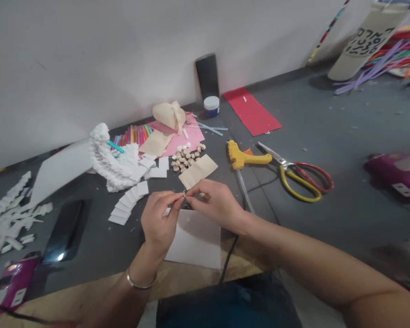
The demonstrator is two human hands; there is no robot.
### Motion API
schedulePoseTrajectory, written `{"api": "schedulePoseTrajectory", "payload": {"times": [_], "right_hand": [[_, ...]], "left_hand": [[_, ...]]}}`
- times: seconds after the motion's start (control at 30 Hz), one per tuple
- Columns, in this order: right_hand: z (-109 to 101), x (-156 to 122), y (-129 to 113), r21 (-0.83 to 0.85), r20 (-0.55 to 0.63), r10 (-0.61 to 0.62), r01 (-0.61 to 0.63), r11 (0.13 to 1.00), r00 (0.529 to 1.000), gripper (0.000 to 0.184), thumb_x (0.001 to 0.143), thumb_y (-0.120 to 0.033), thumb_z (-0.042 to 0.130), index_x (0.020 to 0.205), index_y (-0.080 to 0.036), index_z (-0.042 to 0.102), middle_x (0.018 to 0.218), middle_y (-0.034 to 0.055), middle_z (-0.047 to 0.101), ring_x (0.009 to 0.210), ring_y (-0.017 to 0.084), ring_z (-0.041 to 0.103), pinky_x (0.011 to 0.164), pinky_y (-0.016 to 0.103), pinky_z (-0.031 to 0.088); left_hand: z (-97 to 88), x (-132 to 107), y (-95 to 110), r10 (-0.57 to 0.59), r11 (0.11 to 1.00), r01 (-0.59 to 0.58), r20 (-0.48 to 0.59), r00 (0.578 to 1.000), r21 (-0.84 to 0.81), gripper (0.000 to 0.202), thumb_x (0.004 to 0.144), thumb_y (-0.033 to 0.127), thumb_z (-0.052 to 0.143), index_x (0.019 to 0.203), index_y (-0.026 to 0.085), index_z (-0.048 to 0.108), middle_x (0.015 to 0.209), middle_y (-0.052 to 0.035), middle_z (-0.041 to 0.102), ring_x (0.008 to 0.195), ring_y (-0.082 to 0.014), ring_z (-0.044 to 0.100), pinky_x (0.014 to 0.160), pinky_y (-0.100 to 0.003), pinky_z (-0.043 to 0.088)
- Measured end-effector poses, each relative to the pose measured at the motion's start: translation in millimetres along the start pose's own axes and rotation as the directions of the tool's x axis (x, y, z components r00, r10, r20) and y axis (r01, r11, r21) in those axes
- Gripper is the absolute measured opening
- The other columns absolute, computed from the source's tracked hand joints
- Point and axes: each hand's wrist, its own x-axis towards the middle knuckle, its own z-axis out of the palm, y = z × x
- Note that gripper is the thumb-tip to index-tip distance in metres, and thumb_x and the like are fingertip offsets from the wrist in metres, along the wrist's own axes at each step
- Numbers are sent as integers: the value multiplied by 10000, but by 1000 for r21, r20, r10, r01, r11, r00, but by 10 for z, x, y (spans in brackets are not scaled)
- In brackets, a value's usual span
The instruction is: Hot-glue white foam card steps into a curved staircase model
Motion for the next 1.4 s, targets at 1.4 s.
{"api": "schedulePoseTrajectory", "payload": {"times": [1.4], "right_hand": [[-193, 50, 114, -2, 289, -264, 277, 961, 920, 78, 904, -206, 585, 876, -154, 636, 785, 20, 556, 658, 103, 503, 582, 221, 393]], "left_hand": [[3, 31, -198, -348, 664, 582, 495, 796, -469, 169, 814, 345, 712, 744, 197, 667, 765, -24, 644, 748, -150, 585, 690, -273, 467]]}}
